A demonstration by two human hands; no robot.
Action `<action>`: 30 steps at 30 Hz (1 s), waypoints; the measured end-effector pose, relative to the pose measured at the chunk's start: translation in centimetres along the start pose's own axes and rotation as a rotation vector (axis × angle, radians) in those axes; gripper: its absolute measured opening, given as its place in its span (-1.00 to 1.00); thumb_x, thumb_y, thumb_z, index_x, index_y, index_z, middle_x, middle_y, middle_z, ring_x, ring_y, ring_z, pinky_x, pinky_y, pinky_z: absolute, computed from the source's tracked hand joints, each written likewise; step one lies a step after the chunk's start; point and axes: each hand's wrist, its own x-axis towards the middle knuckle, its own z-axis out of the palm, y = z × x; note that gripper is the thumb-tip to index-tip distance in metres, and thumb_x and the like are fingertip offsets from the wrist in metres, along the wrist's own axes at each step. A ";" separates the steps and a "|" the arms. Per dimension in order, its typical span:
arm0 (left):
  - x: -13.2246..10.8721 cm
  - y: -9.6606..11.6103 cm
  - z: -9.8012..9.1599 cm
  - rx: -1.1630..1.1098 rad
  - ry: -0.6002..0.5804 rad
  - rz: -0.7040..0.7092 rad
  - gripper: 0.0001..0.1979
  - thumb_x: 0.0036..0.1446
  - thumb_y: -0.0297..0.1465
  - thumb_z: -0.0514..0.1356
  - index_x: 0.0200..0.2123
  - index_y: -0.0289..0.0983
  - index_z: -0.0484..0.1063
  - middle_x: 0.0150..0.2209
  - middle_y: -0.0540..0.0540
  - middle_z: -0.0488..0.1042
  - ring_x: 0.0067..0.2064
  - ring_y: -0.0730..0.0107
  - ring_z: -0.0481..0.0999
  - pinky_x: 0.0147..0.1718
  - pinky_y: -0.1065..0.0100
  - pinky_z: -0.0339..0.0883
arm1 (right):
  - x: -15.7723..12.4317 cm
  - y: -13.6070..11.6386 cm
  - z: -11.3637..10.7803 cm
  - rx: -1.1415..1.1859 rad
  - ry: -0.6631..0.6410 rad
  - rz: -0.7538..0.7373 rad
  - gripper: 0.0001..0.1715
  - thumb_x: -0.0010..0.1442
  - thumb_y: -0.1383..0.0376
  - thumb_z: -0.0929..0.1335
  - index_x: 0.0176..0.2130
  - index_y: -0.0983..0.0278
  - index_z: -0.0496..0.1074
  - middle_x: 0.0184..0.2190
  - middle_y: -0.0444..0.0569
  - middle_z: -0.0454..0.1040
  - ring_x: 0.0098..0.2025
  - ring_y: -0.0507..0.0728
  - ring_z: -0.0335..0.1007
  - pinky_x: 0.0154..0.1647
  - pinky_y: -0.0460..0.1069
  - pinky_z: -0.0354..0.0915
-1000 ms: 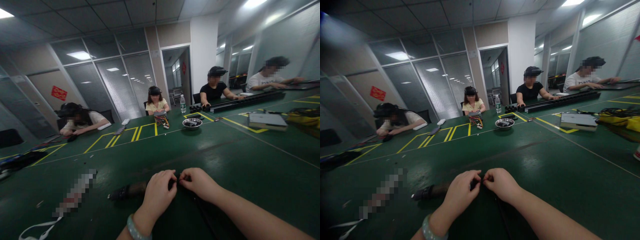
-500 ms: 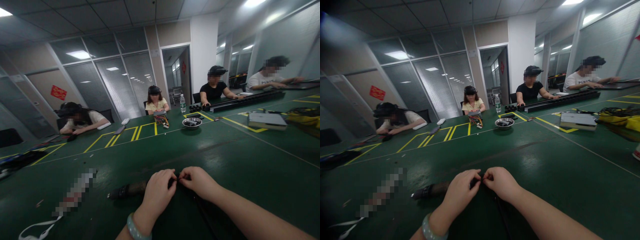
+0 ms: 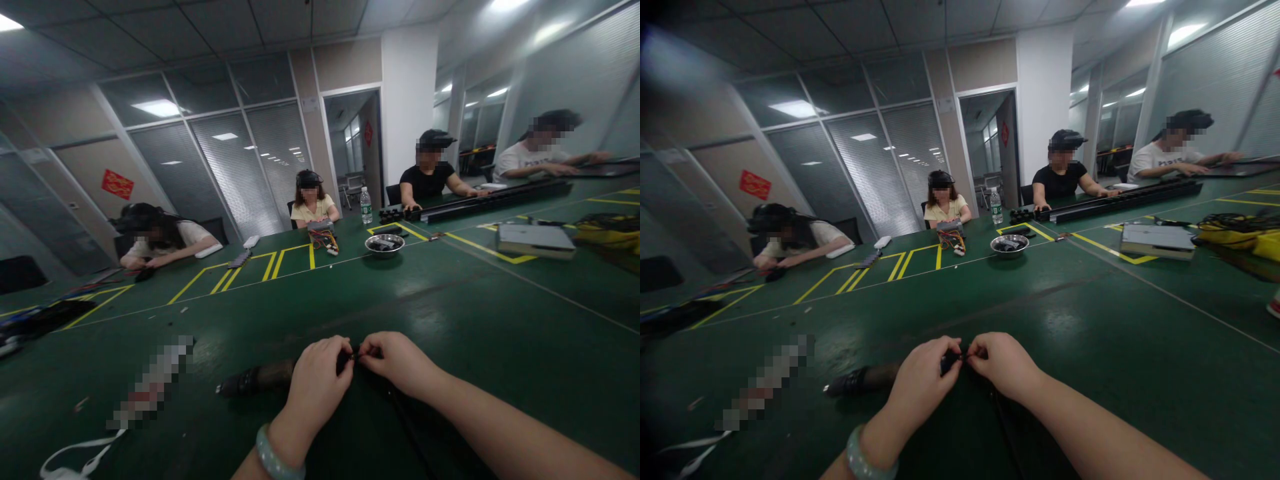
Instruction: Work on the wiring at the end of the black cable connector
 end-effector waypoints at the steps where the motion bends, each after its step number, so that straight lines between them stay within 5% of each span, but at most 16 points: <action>1: 0.0 0.0 0.0 0.003 -0.004 -0.005 -0.87 0.11 -0.46 0.17 -0.24 -0.16 0.39 -0.12 -0.01 0.50 -0.07 0.27 0.46 -0.05 0.22 0.27 | 0.0 -0.1 0.0 -0.002 -0.005 0.005 -0.85 0.16 0.29 0.35 -0.29 0.21 0.56 -0.38 -0.14 0.57 -0.36 0.05 0.46 -0.35 -0.11 0.22; 30: 0.1 0.0 -0.1 -0.006 -0.003 0.008 -0.88 0.09 -0.46 0.16 -0.27 -0.17 0.43 -0.10 -0.02 0.51 -0.07 0.26 0.46 -0.03 0.21 0.28 | 0.1 0.3 0.2 0.032 -0.038 0.025 -0.83 0.15 0.29 0.35 -0.27 0.22 0.56 -0.36 -0.11 0.58 -0.34 0.07 0.47 -0.31 -0.10 0.26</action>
